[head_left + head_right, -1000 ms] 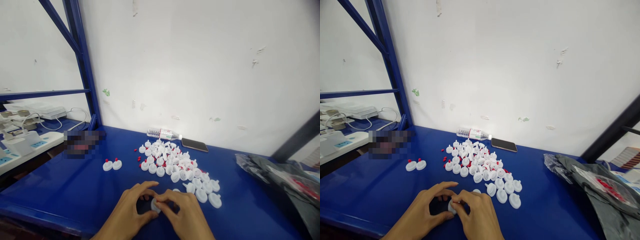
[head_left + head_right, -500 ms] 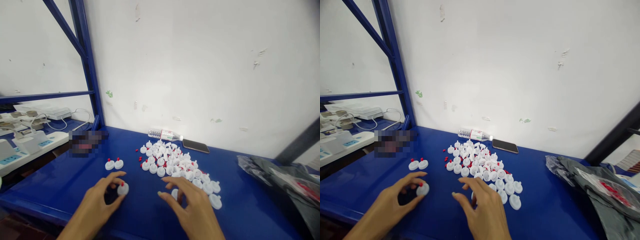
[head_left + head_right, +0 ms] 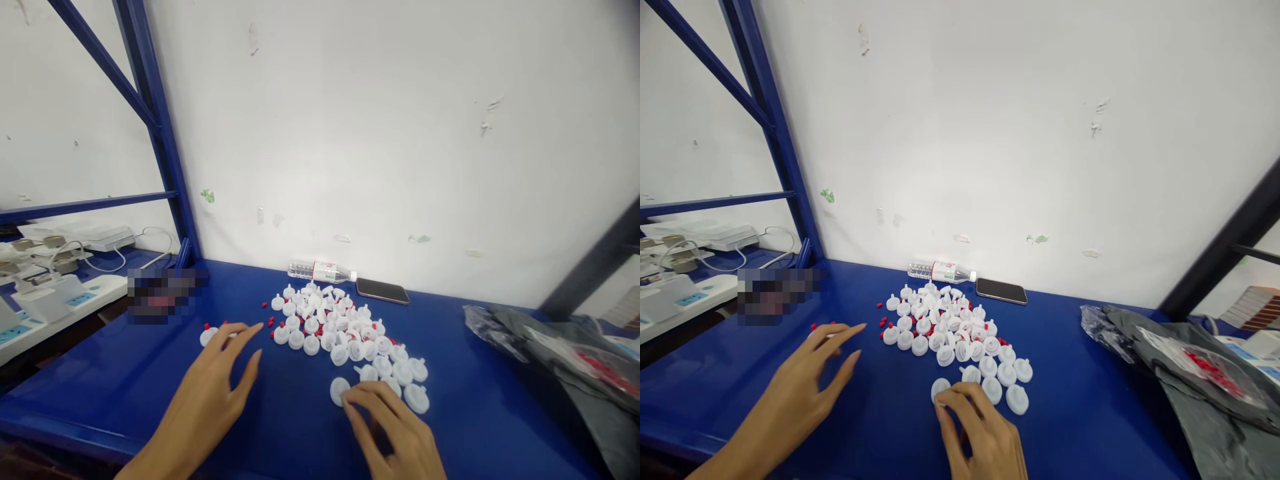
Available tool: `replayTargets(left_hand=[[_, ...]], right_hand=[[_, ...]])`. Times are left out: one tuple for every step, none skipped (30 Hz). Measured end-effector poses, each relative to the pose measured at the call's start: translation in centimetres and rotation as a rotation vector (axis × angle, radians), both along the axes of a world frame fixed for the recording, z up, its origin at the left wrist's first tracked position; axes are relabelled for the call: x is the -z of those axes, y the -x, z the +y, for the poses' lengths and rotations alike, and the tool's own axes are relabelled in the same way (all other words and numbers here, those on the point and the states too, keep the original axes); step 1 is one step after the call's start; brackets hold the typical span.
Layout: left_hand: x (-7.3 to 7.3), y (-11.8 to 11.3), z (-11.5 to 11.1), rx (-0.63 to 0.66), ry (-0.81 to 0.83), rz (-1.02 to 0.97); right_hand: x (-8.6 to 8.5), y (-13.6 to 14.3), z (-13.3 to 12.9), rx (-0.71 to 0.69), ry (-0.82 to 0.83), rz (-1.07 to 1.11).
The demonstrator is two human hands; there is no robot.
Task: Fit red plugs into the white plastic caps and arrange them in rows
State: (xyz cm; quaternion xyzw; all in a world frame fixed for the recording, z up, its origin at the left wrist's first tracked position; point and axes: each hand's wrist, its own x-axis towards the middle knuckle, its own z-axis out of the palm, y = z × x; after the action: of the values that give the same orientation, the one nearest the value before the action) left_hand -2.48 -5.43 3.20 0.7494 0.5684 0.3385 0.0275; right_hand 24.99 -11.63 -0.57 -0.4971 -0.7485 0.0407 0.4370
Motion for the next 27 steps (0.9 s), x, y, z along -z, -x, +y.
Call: replayTargets(left_hand=[[-0.1,-0.9,1.1,0.041,0.049,-0.001],[-0.1,-1.7,2.3,0.064,0.083,-0.014],[-0.1,-2.4,3.5,0.088,0.121,-0.016],[-0.1,-2.9,4.5,0.110,0.137,-0.015],[-0.2,-3.2,5.3,0.129,0.156,-0.016],[-0.3,-3.5,5.9,0.143,0.172,-0.017],[-0.3,-3.6,6.2,0.152,0.186,-0.022],[-0.4,-3.7,6.3,0.157,0.201,-0.031],[-0.6,-3.7,6.2,0.158,0.215,-0.043],[-0.7,-3.7,6.0,0.158,0.226,-0.055],[-0.8,-3.7,5.8,0.159,0.236,-0.067],[-1.0,-3.7,5.5,0.159,0.244,-0.076],[-1.1,-3.6,5.2,0.155,0.247,-0.083],[-1.2,-3.6,4.9,0.145,0.243,-0.086],[-1.3,-3.5,4.7,0.129,0.233,-0.087],[-1.4,-3.5,4.4,0.107,0.219,-0.086],[-1.4,-3.4,4.2,0.085,0.204,-0.086],[-1.4,-3.2,3.9,0.069,0.195,-0.078],[-1.4,-3.1,3.7,0.061,0.194,-0.061],[-1.4,-2.9,3.5,0.062,0.198,-0.037],[-1.3,-2.7,3.3,0.065,0.201,-0.012],[-1.2,-2.6,3.2,0.067,0.200,0.008],[-1.1,-2.4,3.1,0.064,0.195,0.021],[-1.0,-2.3,3.0,0.054,0.184,0.023],[-0.9,-2.3,3.0,0.040,0.173,0.015],[-0.7,-2.3,3.1,0.026,0.167,0.007],[-0.6,-2.3,3.2,0.019,0.166,0.002]], right_hand=[[0.0,0.1,0.0,-0.007,0.003,0.011],[0.0,0.1,0.0,-0.009,0.007,0.024],[0.0,0.0,-0.1,-0.007,0.011,0.035],[0.0,0.0,-0.1,-0.005,0.015,0.045],[0.0,-0.1,-0.1,-0.007,0.017,0.051],[0.1,-0.2,-0.1,-0.009,0.016,0.053],[0.1,-0.3,-0.1,-0.012,0.010,0.053],[0.2,-0.3,-0.2,-0.019,0.004,0.053],[0.3,-0.4,-0.2,-0.028,-0.003,0.049],[0.4,-0.5,-0.2,-0.040,-0.006,0.044],[0.5,-0.5,-0.2,-0.054,-0.006,0.039],[0.6,-0.5,-0.2,-0.067,-0.001,0.036],[0.7,-0.5,-0.3,-0.077,0.004,0.037],[0.7,-0.5,-0.3,-0.083,0.007,0.041],[0.8,-0.5,-0.3,-0.080,0.003,0.048],[0.8,-0.4,-0.3,-0.072,-0.006,0.056],[0.8,-0.4,-0.3,-0.060,-0.022,0.064],[0.8,-0.3,-0.3,-0.050,-0.039,0.067],[0.8,-0.3,-0.3,-0.046,-0.051,0.068],[0.9,-0.3,-0.3,-0.047,-0.056,0.067],[0.9,-0.3,-0.2,-0.053,-0.054,0.065],[0.9,-0.3,-0.2,-0.061,-0.048,0.063],[0.9,-0.3,-0.3,-0.067,-0.041,0.059],[0.9,-0.3,-0.3,-0.070,-0.037,0.054],[0.9,-0.4,-0.3,-0.069,-0.036,0.050],[0.9,-0.4,-0.3,-0.067,-0.038,0.045],[0.9,-0.4,-0.3,-0.064,-0.041,0.041]])
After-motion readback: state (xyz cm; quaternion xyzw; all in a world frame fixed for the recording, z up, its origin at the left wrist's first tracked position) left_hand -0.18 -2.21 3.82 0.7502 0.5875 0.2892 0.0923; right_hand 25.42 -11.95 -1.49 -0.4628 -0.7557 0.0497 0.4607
